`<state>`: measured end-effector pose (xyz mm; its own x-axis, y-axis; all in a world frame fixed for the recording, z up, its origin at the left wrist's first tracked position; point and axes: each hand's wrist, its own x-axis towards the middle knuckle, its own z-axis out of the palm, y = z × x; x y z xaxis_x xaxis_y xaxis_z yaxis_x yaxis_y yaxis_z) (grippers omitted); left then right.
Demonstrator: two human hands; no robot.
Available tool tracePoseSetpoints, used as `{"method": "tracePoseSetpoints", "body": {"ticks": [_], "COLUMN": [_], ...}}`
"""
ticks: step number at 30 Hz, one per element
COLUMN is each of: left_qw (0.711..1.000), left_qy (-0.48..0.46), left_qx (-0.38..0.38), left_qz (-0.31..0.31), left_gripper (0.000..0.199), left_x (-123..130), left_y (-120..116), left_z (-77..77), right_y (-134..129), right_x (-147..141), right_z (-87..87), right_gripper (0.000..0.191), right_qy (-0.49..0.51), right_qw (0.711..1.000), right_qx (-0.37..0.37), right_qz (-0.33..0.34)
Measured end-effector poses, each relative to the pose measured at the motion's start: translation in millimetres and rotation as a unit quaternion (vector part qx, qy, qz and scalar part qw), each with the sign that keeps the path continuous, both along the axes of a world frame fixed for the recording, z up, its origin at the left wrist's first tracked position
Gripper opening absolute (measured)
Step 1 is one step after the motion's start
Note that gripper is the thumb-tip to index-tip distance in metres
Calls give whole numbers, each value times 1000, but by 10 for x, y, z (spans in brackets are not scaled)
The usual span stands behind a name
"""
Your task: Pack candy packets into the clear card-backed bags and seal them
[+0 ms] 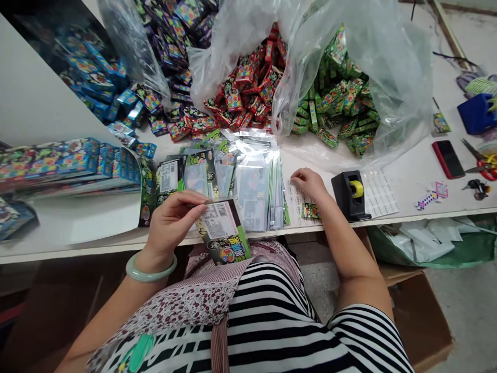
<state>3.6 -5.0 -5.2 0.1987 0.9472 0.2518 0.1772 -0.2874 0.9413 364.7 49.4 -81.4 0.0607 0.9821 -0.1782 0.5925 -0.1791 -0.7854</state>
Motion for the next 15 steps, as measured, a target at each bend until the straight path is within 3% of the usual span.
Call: {"method": "tracePoseSetpoints", "body": {"ticks": [3, 5, 11, 13, 15], "left_qw": [1000, 1000, 1000, 1000, 1000], "left_qy": [-3, -5, -6, 0, 4], "left_qx": [2, 5, 7, 10, 10], "left_qz": [-7, -14, -7, -15, -21], "left_gripper": [10, 11, 13, 13, 14], "left_x": [21, 52, 132, 126, 106], "left_y": [13, 18, -27, -48, -65], "left_z": [-27, -44, -18, 7, 33], "right_y": [-50, -96, -252, -257, -234], "right_x": [62, -42, -1022, -1318, -1511], "right_z": [141, 365, 1225, 1347, 1353], "right_gripper": [31, 38, 25, 23, 23], "right_qy": [114, 190, 222, 204, 177], "right_qw": [993, 981, 947, 937, 935], "right_qx": [-21, -9, 53, 69, 72], "right_qz": [-32, -25, 227, 276, 298]}}
